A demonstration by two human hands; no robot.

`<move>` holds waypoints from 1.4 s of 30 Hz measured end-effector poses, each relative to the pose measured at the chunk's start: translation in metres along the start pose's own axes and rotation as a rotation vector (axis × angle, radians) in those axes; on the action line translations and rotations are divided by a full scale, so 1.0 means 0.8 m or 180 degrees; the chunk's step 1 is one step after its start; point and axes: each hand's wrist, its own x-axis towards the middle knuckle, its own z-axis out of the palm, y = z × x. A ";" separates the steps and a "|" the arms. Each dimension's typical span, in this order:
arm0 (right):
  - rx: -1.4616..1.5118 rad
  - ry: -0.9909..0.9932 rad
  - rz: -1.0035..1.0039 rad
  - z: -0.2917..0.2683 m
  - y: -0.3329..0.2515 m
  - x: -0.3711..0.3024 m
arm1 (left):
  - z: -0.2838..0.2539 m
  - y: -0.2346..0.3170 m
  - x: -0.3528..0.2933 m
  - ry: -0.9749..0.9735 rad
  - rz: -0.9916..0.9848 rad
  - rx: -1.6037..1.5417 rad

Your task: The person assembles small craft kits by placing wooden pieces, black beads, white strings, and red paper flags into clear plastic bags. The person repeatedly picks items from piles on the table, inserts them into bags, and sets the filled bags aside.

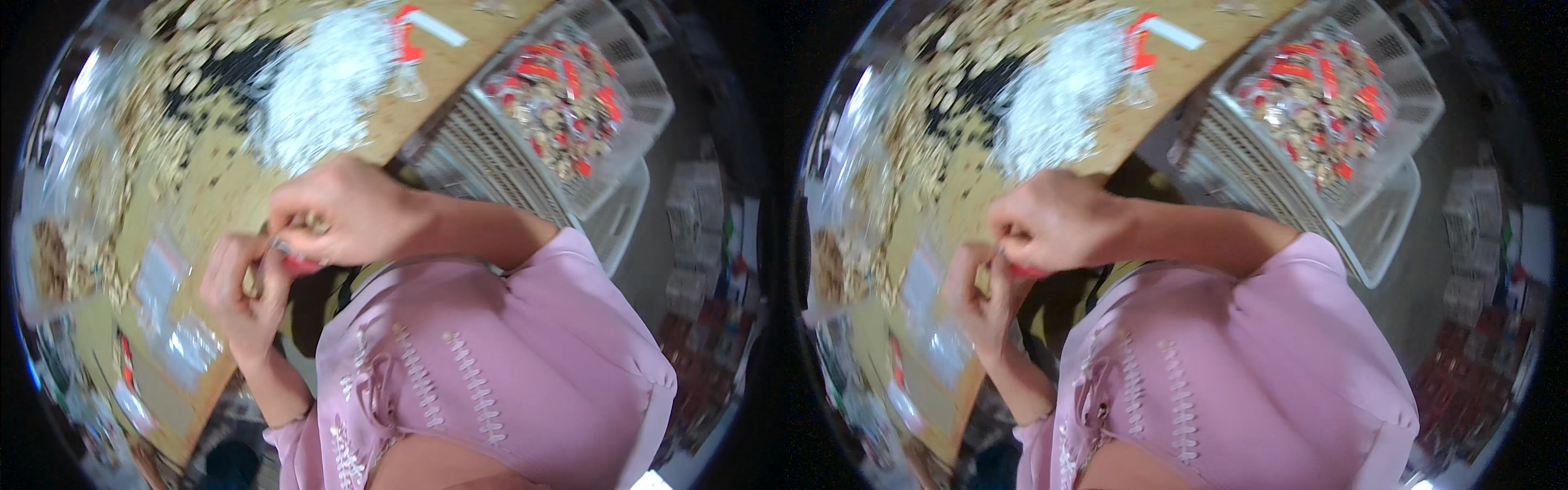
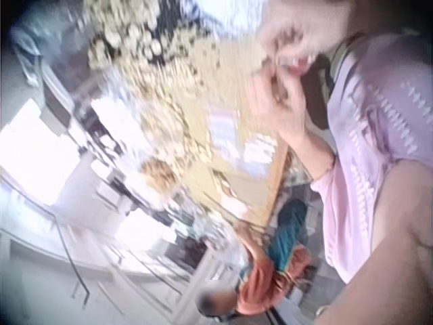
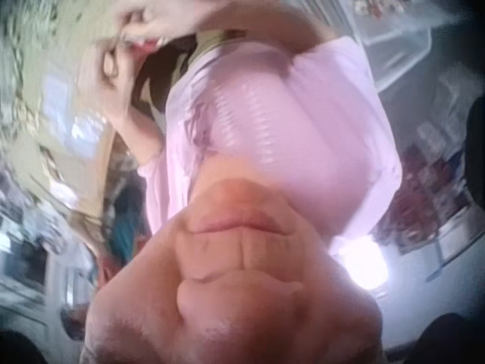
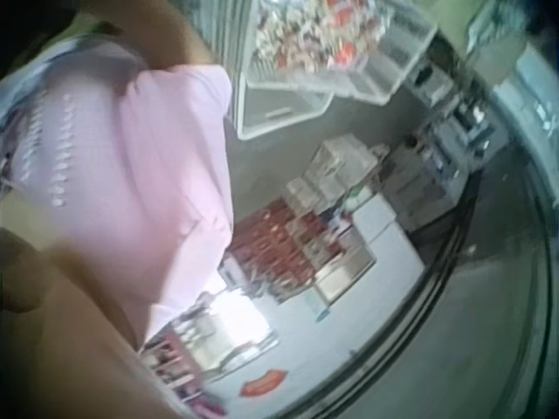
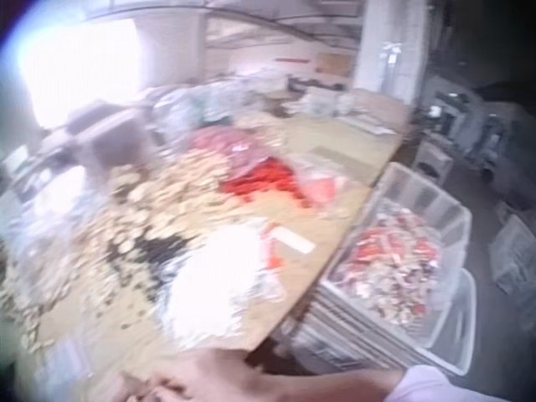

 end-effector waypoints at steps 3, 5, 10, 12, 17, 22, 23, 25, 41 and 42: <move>0.0142 -0.0128 0.0129 -0.007 -0.007 -0.006 | -0.001 -0.004 -0.006 -0.0127 0.0041 -0.0287; 0.0374 -0.0120 0.0285 -0.018 -0.002 -0.010 | 0.009 -0.005 0.000 -0.0183 -0.0144 -0.0645; 0.1448 0.0309 0.0380 -0.027 -0.021 -0.028 | -0.003 0.010 -0.002 -0.0235 -0.0467 -0.1706; 0.0719 -0.0122 0.0121 -0.038 -0.041 -0.029 | -0.014 0.025 0.007 -0.0254 0.0347 -0.2294; 0.1079 -0.0098 0.0370 -0.023 -0.016 -0.021 | -0.020 -0.001 0.010 -0.0534 0.0226 -0.1562; 0.2048 -0.0352 0.0868 -0.010 -0.003 -0.013 | -0.007 -0.026 -0.001 -0.0326 -0.1091 -0.1765; 0.2099 -0.0308 0.0763 -0.003 -0.003 -0.008 | -0.007 -0.027 -0.001 -0.0167 -0.1104 -0.1864; 0.2216 -0.0192 0.0626 0.020 0.001 -0.011 | -0.002 -0.025 -0.006 0.0107 -0.1183 -0.2095; 0.1947 -0.0331 0.0749 0.026 0.011 -0.005 | 0.006 -0.036 -0.023 0.0504 -0.0649 -0.1294; 0.1678 -0.0260 0.0698 0.026 0.010 -0.006 | 0.008 -0.033 -0.024 0.0522 -0.0685 -0.1355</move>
